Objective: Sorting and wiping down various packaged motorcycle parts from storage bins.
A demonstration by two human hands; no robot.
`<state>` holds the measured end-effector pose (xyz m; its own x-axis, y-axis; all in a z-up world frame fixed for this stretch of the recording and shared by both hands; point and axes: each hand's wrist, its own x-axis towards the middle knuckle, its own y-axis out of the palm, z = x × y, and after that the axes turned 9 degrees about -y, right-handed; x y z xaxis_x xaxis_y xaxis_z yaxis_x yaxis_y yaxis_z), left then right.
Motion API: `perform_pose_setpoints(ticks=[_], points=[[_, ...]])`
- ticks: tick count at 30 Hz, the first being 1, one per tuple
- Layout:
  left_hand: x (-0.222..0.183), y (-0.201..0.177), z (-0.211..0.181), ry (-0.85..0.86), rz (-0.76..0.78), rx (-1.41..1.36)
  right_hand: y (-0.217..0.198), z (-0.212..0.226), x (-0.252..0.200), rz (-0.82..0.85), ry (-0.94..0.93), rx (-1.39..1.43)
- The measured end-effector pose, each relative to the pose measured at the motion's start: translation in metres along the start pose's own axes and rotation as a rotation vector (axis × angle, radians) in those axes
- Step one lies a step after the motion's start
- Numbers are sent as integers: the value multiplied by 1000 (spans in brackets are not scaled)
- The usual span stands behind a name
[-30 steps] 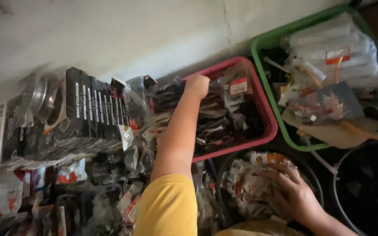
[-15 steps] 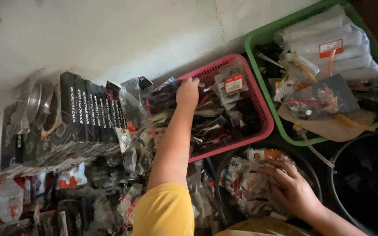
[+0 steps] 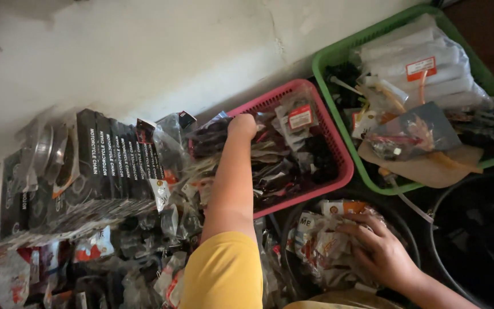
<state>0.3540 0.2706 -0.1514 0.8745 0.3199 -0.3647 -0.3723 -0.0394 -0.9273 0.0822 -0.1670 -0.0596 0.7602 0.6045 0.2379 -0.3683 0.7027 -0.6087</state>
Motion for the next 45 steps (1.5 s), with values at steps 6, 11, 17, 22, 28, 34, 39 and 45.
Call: perform_pose_setpoints(ticks=[6, 11, 17, 22, 28, 34, 39, 45], points=[[13, 15, -14, -85, -295, -44, -1, 0, 0, -13, -35, 42], [-58, -54, -38, 164, -699, -134, 0, 5, 1, -57, -24, 9], [-79, -51, -131, 340, -316, -162, 2, 4, 0, -62, -31, 5], [-50, 4, -160, 168, -173, -219, -3, 6, 1, -61, -47, 45], [-79, -42, -131, 233, -205, -396, -7, 14, 3, -50, 26, 78], [-182, -76, -103, 230, 318, -1502, -15, -7, 0, -224, 250, 271], [-295, -72, -92, 284, 584, -2124, -52, 37, 23, -632, 313, 481], [-393, -34, -121, 301, 221, -1621, -57, 156, 78, -213, 349, 994]])
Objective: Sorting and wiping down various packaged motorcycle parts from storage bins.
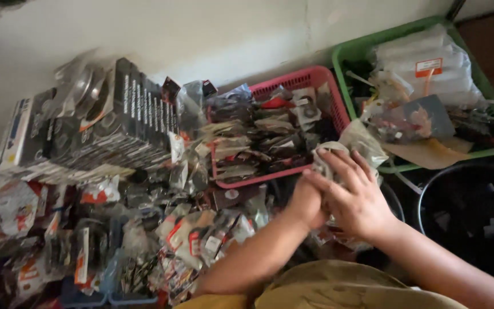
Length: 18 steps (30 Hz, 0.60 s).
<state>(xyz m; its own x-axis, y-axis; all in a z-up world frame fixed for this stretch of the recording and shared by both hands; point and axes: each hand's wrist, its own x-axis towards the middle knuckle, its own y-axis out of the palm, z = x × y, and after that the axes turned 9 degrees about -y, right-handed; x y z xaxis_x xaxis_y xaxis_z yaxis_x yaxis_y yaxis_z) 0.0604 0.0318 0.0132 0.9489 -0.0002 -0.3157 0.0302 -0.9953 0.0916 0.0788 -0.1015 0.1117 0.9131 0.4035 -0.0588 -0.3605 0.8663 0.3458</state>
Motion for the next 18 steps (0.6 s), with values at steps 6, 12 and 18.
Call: perform_pose_setpoints(ticks=[6, 12, 18], points=[[-37, 7, 39, 15, 253, -807, -7, -18, -12, 153, -1056, -1313], [-57, 7, 19, 182, 77, -588, -51, -34, 4, 106, -962, -1029], [-62, -8, 5, 325, 420, -776, -120, -90, 7, 57, 200, 192]])
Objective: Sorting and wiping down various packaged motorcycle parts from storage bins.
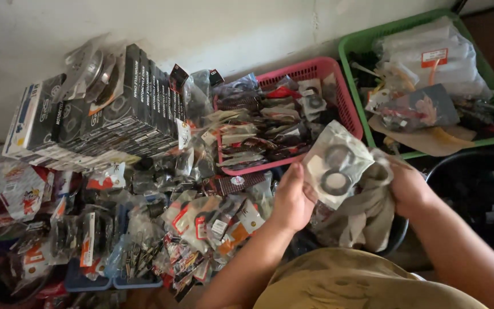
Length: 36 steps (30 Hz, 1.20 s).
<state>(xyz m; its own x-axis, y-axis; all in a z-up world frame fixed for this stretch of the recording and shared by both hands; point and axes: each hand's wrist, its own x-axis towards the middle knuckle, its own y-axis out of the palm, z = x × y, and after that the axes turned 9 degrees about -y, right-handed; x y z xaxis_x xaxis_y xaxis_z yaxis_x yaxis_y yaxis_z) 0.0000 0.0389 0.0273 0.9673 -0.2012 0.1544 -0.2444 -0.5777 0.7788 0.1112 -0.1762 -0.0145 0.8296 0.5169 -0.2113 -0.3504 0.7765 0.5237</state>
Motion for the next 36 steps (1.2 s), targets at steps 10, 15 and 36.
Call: perform_pose_setpoints(ticks=[10, 15, 36], points=[[-3, 14, 17, 164, -399, 836, 59, 40, -44, -210, -482, -537], [-4, 9, 33, -288, -302, 33, 84, 43, -55, -182, -1008, -1360], [-12, -48, 56, -188, -489, 313, 128, 49, -49, 364, -1012, -1210]])
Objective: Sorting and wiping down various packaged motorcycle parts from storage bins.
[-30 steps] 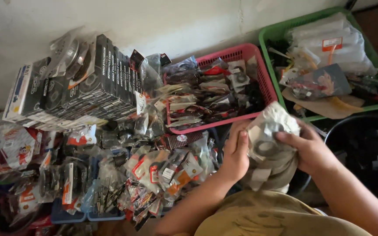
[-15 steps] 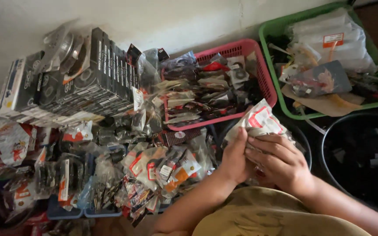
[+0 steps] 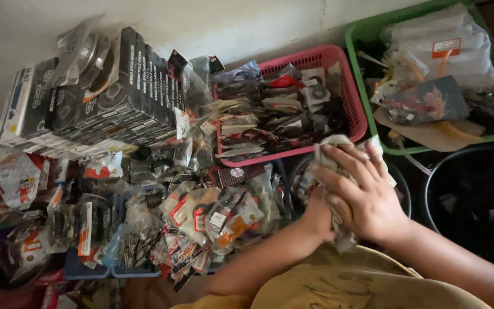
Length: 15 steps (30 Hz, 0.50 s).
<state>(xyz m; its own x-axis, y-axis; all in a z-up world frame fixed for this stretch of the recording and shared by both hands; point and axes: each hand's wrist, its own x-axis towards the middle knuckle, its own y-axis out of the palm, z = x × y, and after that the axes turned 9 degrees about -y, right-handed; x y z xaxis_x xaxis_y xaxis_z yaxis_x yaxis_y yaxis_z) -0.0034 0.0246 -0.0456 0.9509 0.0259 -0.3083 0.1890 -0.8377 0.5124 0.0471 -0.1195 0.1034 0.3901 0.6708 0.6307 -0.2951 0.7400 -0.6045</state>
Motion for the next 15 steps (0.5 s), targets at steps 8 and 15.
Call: perform_pose_setpoints(ticks=[8, 15], points=[[-16, 27, -55, -26, 161, 733, 21, -51, -55, -290, 185, -203], [26, 4, -105, 279, 198, 446, 18, -98, -95, -79, 671, -58]])
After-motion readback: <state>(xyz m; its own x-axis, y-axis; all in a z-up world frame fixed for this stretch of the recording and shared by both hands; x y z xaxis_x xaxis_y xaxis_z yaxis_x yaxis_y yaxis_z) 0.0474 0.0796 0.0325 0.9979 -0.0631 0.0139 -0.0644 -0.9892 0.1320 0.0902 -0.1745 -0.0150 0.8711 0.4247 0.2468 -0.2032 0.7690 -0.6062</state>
